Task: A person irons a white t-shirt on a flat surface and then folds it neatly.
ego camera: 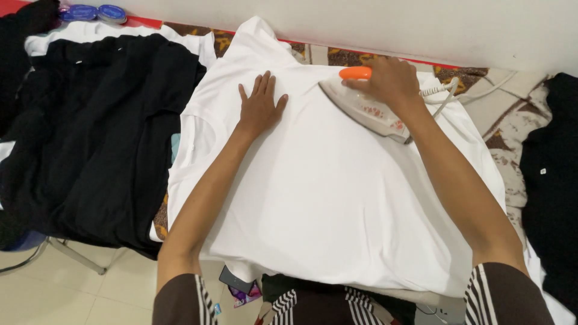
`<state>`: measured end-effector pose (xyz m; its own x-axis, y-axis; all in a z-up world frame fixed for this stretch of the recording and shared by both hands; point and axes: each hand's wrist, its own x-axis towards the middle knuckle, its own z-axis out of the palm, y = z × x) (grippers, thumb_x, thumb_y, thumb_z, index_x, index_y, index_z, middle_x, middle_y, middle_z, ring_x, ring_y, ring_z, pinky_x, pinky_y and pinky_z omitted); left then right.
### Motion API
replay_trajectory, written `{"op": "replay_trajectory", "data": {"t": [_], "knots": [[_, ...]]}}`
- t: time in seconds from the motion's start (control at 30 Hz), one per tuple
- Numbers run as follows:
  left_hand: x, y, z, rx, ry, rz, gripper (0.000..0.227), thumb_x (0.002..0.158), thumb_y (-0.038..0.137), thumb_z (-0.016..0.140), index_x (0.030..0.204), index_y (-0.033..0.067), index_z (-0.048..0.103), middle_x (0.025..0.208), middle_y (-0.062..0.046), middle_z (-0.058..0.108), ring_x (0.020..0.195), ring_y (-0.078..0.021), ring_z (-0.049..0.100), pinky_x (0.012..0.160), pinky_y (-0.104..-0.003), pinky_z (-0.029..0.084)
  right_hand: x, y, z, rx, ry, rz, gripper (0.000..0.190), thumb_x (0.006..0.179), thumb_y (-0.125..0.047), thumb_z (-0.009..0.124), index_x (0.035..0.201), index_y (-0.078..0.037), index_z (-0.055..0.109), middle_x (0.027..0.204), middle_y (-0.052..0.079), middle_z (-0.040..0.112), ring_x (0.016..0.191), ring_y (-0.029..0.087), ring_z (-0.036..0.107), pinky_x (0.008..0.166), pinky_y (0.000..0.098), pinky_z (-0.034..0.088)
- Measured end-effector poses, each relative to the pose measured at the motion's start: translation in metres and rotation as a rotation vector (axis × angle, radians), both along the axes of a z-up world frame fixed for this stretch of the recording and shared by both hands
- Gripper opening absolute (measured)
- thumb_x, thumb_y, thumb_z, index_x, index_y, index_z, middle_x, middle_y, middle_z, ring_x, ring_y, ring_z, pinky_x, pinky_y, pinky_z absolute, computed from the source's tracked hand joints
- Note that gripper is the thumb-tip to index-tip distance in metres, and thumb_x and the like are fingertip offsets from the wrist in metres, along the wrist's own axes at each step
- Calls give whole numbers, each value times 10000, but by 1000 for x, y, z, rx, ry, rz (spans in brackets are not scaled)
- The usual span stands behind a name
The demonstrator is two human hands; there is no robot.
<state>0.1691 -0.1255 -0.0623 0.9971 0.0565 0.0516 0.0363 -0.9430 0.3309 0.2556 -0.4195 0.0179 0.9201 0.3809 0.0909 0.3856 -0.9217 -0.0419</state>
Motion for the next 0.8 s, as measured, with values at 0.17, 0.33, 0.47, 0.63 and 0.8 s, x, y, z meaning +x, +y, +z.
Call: {"op": "replay_trajectory", "data": {"t": [0.17, 0.33, 0.47, 0.63, 0.8], "knots": [[32, -11, 4, 56, -59, 106, 662, 1107, 488, 347, 1635, 89, 305, 1716, -143, 251, 1600, -286, 187, 1206, -713, -32, 32, -1, 9, 55, -48, -72, 555, 899, -755, 699, 1155, -273, 805, 912, 158, 766, 884, 460, 743, 779, 519, 541], [39, -9, 10, 55, -50, 138, 614, 1112, 420, 320, 1636, 100, 303, 1720, -121, 247, 1595, -278, 193, 1209, -711, -4, -29, 16, 72, -32, 410, 141, 520, 677, -674, 778, 1059, -323, 822, 1047, 94, 802, 1098, 441, 702, 1025, 524, 500], [51, 0, 1, 42, -84, 138, 554, 1119, 355, 341, 1622, 122, 346, 1705, -107, 295, 1586, -271, 223, 1207, -710, -4, -51, 34, 68, -134, 470, 233, 540, 612, -734, 798, 1032, -396, 828, 988, 5, 819, 1058, 358, 735, 1026, 473, 524], [55, 10, -5, -70, -173, 108, 470, 1105, 220, 359, 1553, 133, 471, 1633, -88, 432, 1538, -261, 332, 1223, -670, 50, -36, 63, 49, 24, 300, 225, 481, 809, -712, 692, 1073, -327, 808, 934, 77, 788, 962, 407, 731, 920, 524, 536], [57, 19, -19, -81, -292, 57, 456, 1061, 165, 403, 1496, 109, 527, 1596, -71, 476, 1497, -243, 384, 1190, -676, 105, 28, 62, 20, 91, 121, -1, 551, 852, -771, 641, 1000, -250, 741, 910, 106, 741, 896, 408, 692, 772, 498, 499]]}}
